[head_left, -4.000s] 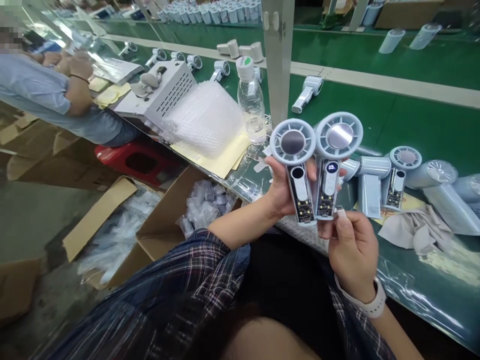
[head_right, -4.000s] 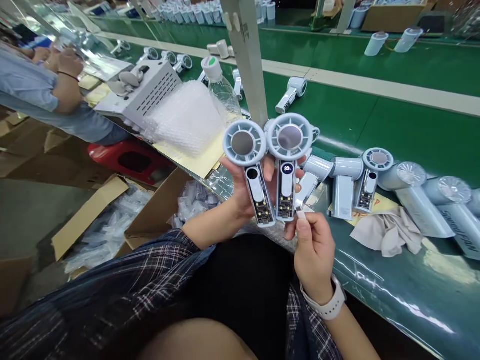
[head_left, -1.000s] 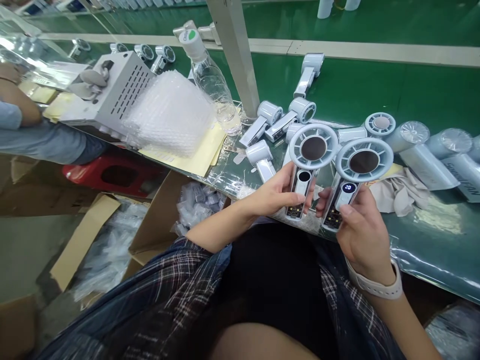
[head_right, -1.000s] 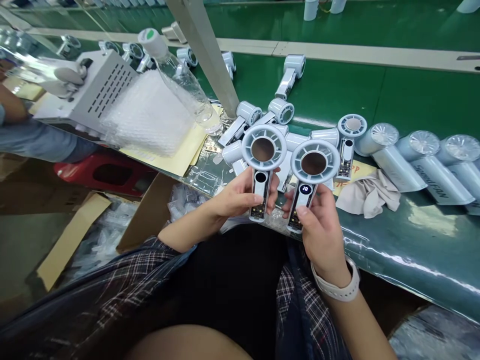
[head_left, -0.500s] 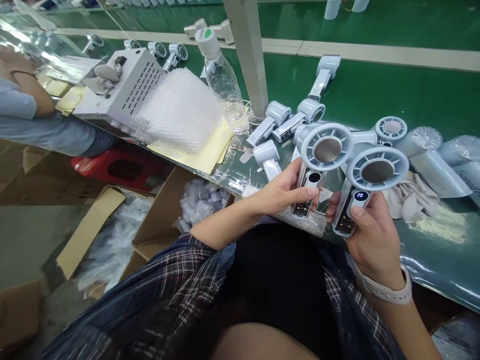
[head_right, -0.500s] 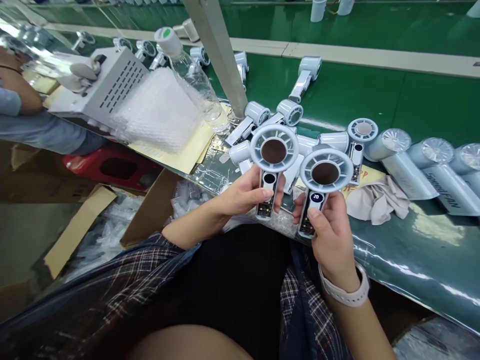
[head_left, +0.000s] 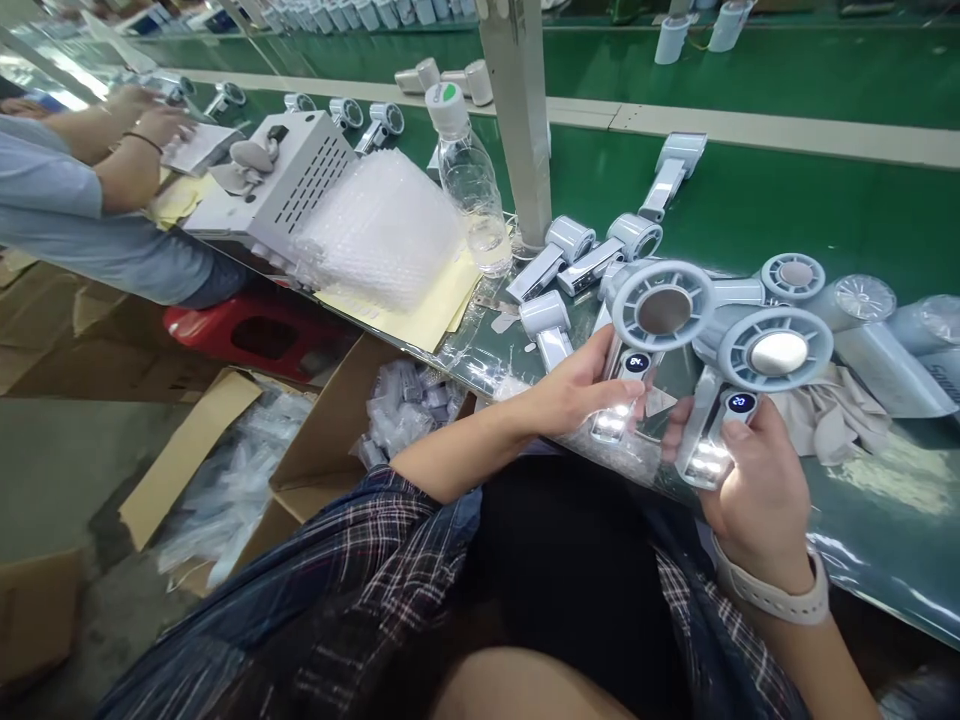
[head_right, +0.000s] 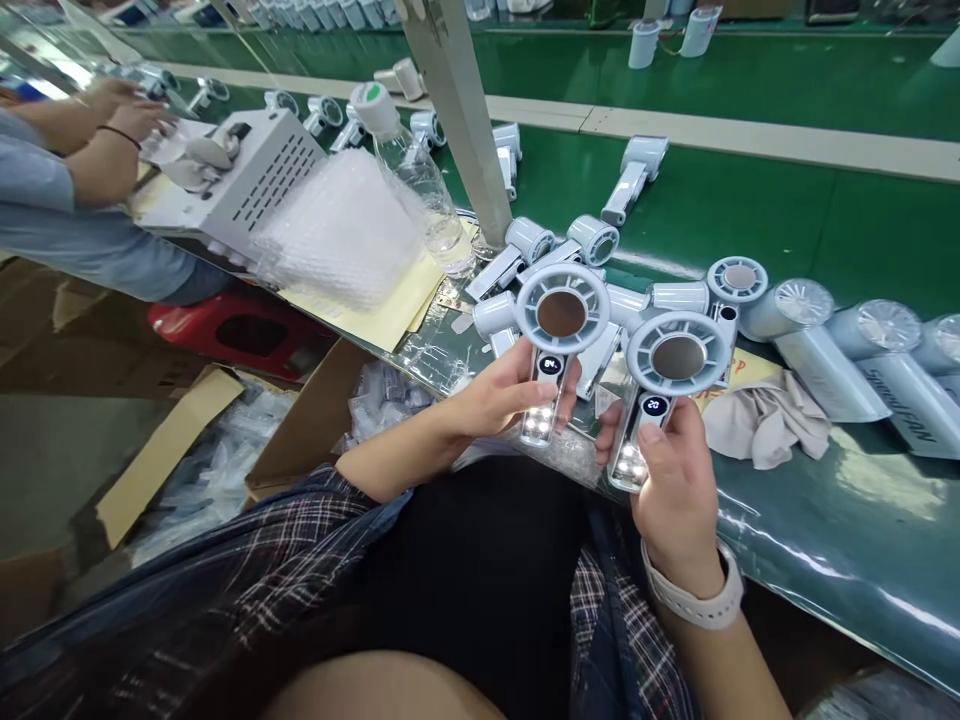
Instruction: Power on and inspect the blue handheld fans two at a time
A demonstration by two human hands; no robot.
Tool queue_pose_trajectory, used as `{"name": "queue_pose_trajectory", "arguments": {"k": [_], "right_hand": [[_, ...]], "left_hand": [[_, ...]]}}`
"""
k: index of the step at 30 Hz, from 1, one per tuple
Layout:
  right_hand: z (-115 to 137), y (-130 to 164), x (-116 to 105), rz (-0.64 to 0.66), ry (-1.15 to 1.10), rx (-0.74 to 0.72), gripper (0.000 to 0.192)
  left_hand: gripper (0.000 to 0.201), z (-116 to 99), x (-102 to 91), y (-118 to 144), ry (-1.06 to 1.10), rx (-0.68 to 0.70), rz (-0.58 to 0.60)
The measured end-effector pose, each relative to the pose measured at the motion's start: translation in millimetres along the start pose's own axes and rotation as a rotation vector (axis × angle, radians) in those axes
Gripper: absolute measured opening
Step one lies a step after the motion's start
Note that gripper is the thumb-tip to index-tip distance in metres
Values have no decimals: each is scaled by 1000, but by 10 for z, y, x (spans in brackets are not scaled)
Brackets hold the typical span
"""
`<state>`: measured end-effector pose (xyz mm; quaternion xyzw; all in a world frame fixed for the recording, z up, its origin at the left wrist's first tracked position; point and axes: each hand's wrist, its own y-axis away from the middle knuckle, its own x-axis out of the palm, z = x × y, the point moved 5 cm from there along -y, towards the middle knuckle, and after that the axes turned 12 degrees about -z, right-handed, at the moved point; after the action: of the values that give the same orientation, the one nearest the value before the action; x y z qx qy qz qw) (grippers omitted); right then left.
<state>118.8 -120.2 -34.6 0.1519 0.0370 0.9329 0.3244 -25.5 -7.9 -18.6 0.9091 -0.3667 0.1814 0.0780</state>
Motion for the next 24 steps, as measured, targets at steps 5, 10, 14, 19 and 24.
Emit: {"name": "queue_pose_trajectory", "arguments": {"k": [5,10,14,19,24], "right_hand": [[-20,-32,-44,68,12,9,30],[4,-6,-51,121,29,-28,34],[1,-2,-93,60,22,-48,34],[-53,-9,-104,46,-3,10,35],[-86,-16,-122,5,-39,52,33]], "left_hand": [[63,-4,-34,14,91,-60,-44],[60,-6,-60,21,76,-36,-13],[52,5,-69,36,83,11,59],[54,16,-64,52,86,-43,69],[50,8,-59,47,106,1,56]]}}
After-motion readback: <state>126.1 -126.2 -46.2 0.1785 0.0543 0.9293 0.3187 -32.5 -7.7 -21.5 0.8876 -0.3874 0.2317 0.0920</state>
